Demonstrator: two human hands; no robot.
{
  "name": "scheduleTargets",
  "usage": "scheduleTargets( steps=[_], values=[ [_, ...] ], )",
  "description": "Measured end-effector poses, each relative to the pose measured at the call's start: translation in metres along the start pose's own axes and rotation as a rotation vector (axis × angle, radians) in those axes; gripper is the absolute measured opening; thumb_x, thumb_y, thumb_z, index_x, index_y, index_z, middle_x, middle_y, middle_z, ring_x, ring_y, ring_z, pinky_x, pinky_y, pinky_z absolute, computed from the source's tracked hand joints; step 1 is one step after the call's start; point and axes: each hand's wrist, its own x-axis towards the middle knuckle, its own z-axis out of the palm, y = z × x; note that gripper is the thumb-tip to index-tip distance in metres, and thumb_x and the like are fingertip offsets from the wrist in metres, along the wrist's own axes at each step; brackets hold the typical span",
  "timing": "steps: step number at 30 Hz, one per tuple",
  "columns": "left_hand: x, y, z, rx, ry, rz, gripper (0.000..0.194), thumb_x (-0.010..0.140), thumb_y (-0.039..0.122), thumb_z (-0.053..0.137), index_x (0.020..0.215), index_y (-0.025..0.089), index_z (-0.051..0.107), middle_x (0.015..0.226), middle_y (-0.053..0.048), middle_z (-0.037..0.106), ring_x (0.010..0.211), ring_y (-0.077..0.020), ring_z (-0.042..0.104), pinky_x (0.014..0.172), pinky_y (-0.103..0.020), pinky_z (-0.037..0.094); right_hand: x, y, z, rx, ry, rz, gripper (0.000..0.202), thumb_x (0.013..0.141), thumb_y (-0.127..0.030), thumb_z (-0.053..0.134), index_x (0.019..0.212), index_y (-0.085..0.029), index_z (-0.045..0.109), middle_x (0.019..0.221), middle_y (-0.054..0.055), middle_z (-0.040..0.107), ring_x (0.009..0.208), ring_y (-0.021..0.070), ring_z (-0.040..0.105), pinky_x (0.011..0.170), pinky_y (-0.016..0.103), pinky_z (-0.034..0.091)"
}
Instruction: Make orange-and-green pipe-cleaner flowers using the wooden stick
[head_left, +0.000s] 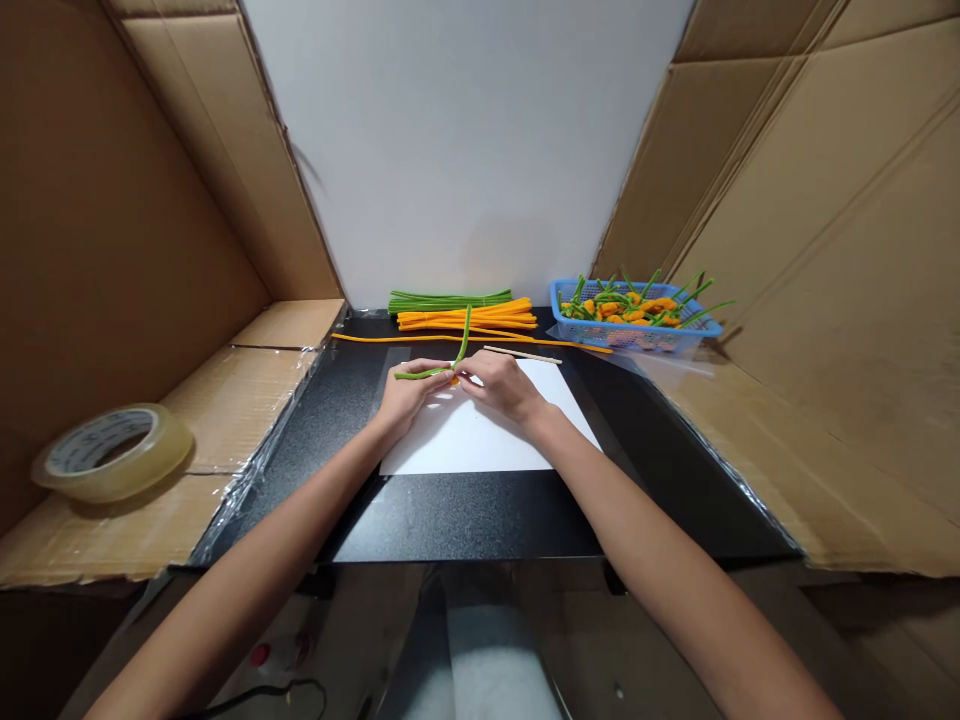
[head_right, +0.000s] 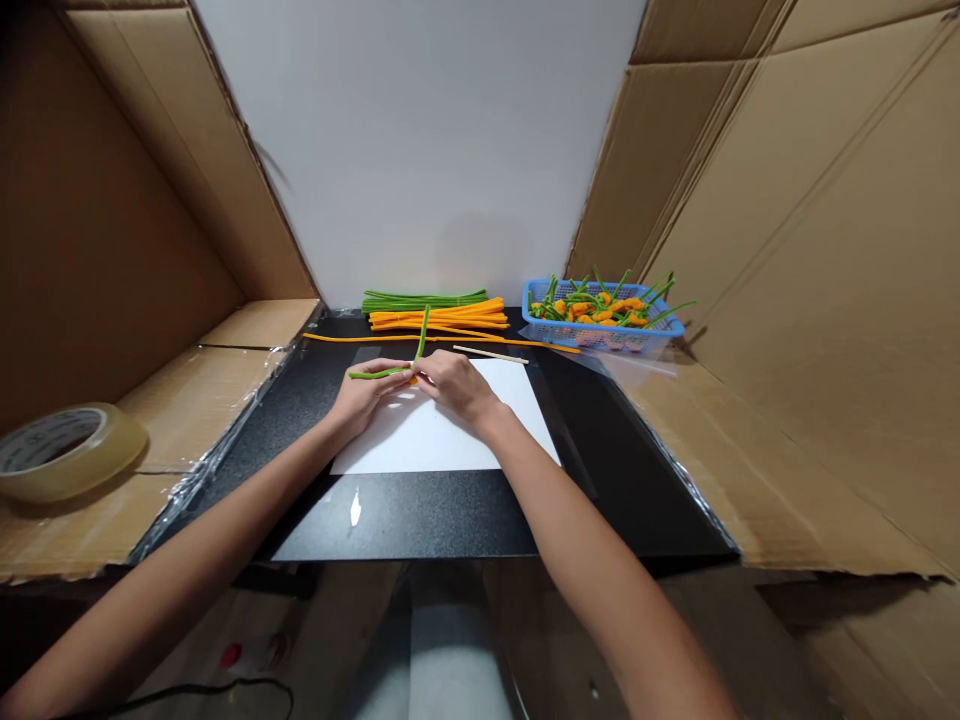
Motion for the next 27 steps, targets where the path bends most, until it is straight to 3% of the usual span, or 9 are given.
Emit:
scheduleTargets(
  steps=[7, 11, 16, 21, 27],
  values=[
    [-0.0005, 0.0057, 0.0011, -0.071, -0.015, -0.049, 0.041, 0.045, 0.028, 0.096, 0.078, 0.012, 0.078, 0.078, -0.007, 0.076, 0.073, -0.0155, 0.070, 0.084, -0.031, 0.056, -0.0001, 0.0040, -0.0048, 0.017, 0.101, -0.027, 0.014, 0.094, -0.017, 0.057, 0.097, -0.017, 0.071, 0.094, 0.011, 0.074, 0.087, 0.0235, 0.066, 0.078, 0.035, 0.051],
    [-0.0005, 0.0037, -0.0003, -0.018, -0.070, -0.044, 0.046, 0.044, 0.025, 0.096, 0.084, 0.013, 0.078, 0.079, -0.007, 0.076, 0.074, -0.0165, 0.071, 0.079, -0.029, 0.056, 0.0001, 0.0067, -0.0052, 0.017, 0.078, -0.034, 0.016, 0.094, -0.014, 0.055, 0.093, -0.018, 0.071, 0.094, 0.010, 0.073, 0.088, 0.0234, 0.064, 0.079, 0.036, 0.051],
    [-0.0007, -0.0001, 0.0001, 0.090, -0.010, -0.024, 0.043, 0.041, 0.026, 0.096, 0.078, 0.012, 0.077, 0.077, -0.007, 0.076, 0.069, -0.0164, 0.069, 0.072, -0.029, 0.055, 0.0004, 0.0057, -0.0027, -0.003, 0.032, -0.051, 0.018, 0.093, -0.011, 0.054, 0.089, -0.017, 0.070, 0.091, 0.011, 0.071, 0.086, 0.0234, 0.062, 0.077, 0.035, 0.049],
    [-0.0006, 0.0026, 0.0017, -0.053, 0.005, -0.086, 0.039, 0.041, 0.024, 0.095, 0.074, 0.013, 0.078, 0.078, -0.007, 0.076, 0.075, -0.0166, 0.069, 0.079, -0.030, 0.056, 0.0006, 0.0059, -0.0060, 0.067, 0.055, -0.069, 0.012, 0.092, -0.014, 0.058, 0.095, -0.016, 0.070, 0.093, 0.011, 0.071, 0.088, 0.0233, 0.063, 0.079, 0.036, 0.050],
    [-0.0001, 0.0023, -0.0037, 0.001, -0.109, -0.056, 0.038, 0.049, 0.025, 0.093, 0.082, 0.013, 0.079, 0.085, -0.009, 0.077, 0.078, -0.0186, 0.070, 0.080, -0.032, 0.055, 0.0004, 0.0065, -0.0063, 0.090, 0.052, -0.033, 0.015, 0.093, -0.012, 0.055, 0.089, -0.018, 0.068, 0.087, 0.009, 0.069, 0.082, 0.0217, 0.060, 0.074, 0.034, 0.048]
  ],
)
